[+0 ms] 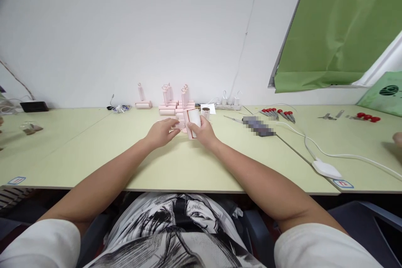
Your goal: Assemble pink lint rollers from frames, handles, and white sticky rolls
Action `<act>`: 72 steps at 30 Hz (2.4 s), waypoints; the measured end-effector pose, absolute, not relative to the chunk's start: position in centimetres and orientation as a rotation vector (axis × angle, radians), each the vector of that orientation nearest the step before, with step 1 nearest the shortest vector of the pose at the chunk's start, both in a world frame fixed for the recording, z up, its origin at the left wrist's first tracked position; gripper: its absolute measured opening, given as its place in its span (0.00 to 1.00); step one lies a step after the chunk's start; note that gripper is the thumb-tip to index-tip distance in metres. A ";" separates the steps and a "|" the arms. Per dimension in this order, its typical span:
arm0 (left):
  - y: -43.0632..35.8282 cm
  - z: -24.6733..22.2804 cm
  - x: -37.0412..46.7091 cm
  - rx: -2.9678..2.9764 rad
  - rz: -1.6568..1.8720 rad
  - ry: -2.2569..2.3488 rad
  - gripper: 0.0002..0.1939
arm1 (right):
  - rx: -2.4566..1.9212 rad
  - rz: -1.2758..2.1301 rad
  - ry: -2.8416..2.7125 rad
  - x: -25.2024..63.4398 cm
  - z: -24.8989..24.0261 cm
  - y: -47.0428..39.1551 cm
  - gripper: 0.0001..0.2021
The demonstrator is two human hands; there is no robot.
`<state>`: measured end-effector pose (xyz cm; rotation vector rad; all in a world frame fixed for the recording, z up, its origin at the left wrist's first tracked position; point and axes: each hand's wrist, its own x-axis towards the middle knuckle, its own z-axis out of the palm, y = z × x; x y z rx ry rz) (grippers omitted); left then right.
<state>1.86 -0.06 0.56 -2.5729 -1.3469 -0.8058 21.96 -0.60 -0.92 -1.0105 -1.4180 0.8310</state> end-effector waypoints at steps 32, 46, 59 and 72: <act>1.5 1.2 0.0 -2.230 -0.879 -1.725 0.20 | -0.738 1.039 -2.176 21.0 -2.5 -2.3 0.15; 1.3 0.5 0.5 -2.605 -1.020 -1.537 0.19 | -0.884 0.162 -1.746 22.0 0.7 -3.1 0.19; 1.5 0.7 0.3 -2.575 -1.289 -1.569 0.21 | -1.089 0.407 -1.291 25.2 0.3 1.4 0.24; 1.2 0.5 0.7 -2.659 -1.315 -1.478 0.20 | -0.976 0.399 -1.593 23.3 -0.3 0.0 0.33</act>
